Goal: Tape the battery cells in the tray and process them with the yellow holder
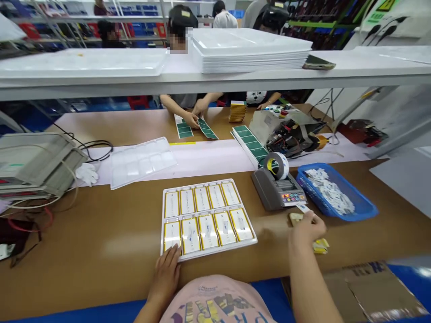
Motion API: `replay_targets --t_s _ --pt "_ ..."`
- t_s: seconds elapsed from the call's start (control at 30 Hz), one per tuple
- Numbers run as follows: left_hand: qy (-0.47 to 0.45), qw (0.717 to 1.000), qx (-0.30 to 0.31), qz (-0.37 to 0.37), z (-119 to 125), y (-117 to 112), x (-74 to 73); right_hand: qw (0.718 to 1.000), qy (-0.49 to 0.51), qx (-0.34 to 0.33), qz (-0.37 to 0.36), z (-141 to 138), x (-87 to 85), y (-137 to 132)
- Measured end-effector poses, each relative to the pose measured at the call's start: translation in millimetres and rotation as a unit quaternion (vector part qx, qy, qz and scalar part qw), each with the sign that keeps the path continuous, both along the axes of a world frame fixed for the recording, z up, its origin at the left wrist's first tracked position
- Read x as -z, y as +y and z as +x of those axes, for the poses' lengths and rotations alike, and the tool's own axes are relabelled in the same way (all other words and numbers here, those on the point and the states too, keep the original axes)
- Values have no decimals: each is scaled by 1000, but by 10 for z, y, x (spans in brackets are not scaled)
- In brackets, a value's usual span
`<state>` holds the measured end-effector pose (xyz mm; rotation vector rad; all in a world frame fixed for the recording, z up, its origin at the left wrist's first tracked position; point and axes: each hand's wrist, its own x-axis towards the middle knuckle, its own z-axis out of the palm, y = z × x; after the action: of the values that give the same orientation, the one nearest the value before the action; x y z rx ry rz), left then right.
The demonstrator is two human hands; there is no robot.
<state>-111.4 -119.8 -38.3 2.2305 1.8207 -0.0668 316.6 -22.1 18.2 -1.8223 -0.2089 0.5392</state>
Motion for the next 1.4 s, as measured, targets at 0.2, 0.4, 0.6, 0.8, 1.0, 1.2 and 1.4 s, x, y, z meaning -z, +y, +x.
replay_targets --t_s 0.2,0.4,0.6,0.8,1.0,1.2,1.4 --pt "-30 999 -12 -36 45 -116 -167 803 -95 -580 -99 -1713 -49 216" --pt "-24 997 -60 -33 -12 -311 -294 548 -193 -795 -174 -3092 136 167" --pt "-11 999 -28 -16 -43 -300 -185 540 -251 -776 -206 -3235 259 142" --pt "-11 998 -29 -52 8 -102 -257 652 -269 -681 -200 -3016 241 170" --pt "28 999 -25 -3 33 367 -201 784 -225 -562 -135 -1806 285 -67" --pt "71 997 -17 38 25 530 9 859 -236 -238 -388 -81 162 -421" --pt "73 994 -56 -62 8 601 -169 823 -163 -232 -493 950 153 -421"
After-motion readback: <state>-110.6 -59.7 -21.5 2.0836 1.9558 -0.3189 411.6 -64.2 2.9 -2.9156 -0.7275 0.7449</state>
